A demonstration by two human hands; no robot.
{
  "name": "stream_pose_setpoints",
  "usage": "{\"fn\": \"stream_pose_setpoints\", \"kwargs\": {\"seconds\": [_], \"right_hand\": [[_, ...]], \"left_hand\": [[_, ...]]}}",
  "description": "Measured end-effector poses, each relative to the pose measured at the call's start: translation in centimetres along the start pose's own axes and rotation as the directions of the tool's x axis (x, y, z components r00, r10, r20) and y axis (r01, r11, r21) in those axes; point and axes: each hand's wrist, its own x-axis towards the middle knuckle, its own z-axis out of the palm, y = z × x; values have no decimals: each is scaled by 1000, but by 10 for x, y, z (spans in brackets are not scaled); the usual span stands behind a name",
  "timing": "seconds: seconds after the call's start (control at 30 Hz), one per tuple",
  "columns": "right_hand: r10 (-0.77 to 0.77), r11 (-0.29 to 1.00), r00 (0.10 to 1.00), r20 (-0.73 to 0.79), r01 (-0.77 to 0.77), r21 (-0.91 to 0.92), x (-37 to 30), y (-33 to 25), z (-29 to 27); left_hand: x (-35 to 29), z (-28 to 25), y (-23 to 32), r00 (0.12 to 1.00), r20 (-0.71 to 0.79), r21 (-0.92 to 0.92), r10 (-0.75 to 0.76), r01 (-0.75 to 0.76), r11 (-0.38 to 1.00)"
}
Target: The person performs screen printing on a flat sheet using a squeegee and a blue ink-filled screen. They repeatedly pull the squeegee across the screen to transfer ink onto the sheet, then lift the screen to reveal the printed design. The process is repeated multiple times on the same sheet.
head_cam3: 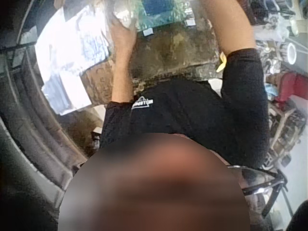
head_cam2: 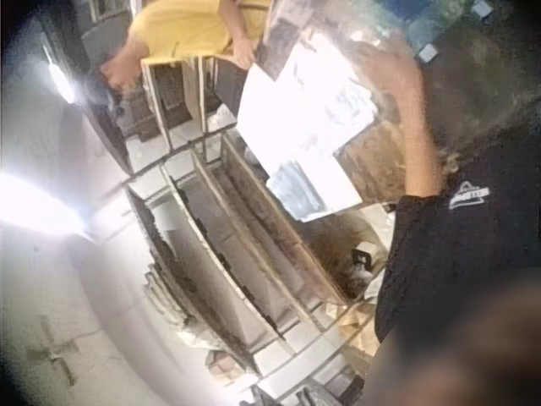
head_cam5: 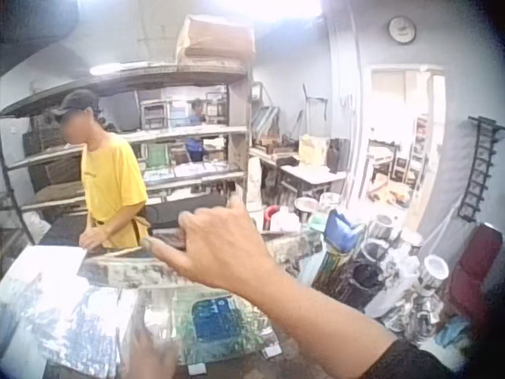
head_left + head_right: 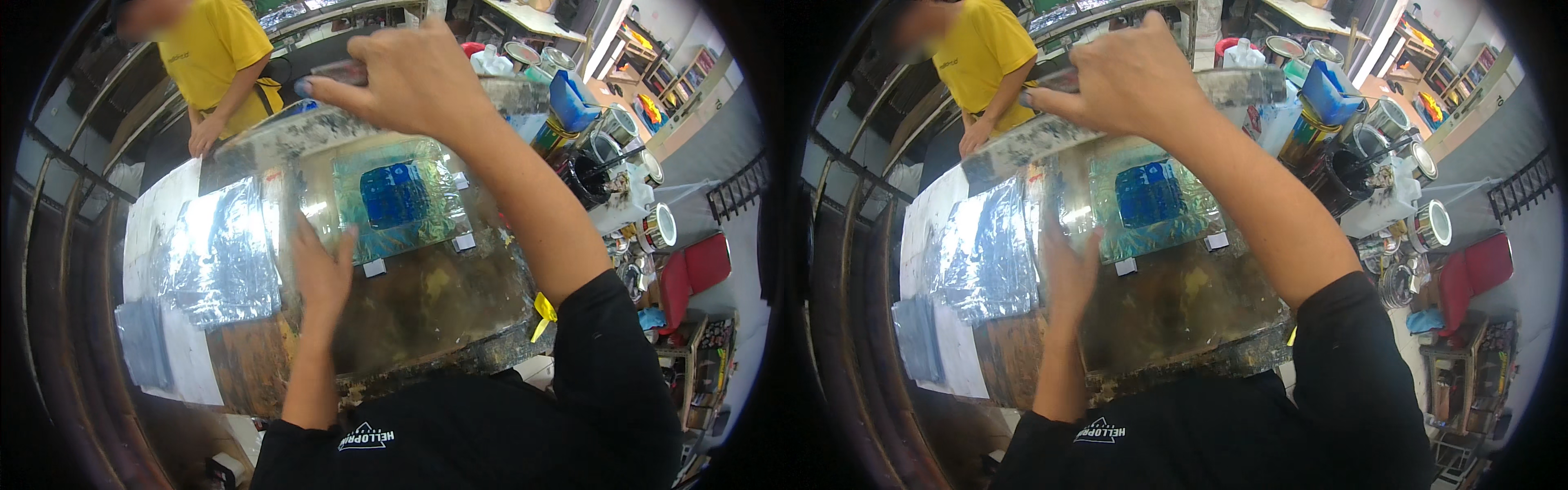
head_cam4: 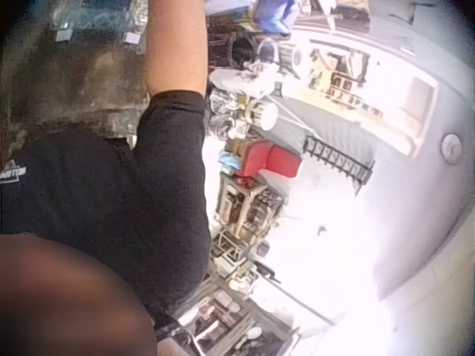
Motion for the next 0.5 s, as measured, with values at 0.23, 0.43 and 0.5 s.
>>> {"fn": "stream_pose_setpoints", "kwargs": {"seconds": [0.23, 0.43, 0.5], "right_hand": [[-20, 995, 997, 72, 13, 96, 40, 13, -17], [1, 991, 976, 219, -30, 128, 51, 22, -25], [-34, 990, 994, 101, 19, 139, 54, 20, -19]], "left_hand": [[-50, 60, -19, 982, 123, 45, -146, 142, 989], [-11, 32, -11, 959, 100, -456, -265, 281, 844], [9, 6, -22, 951, 55, -589, -305, 278, 759]]}}
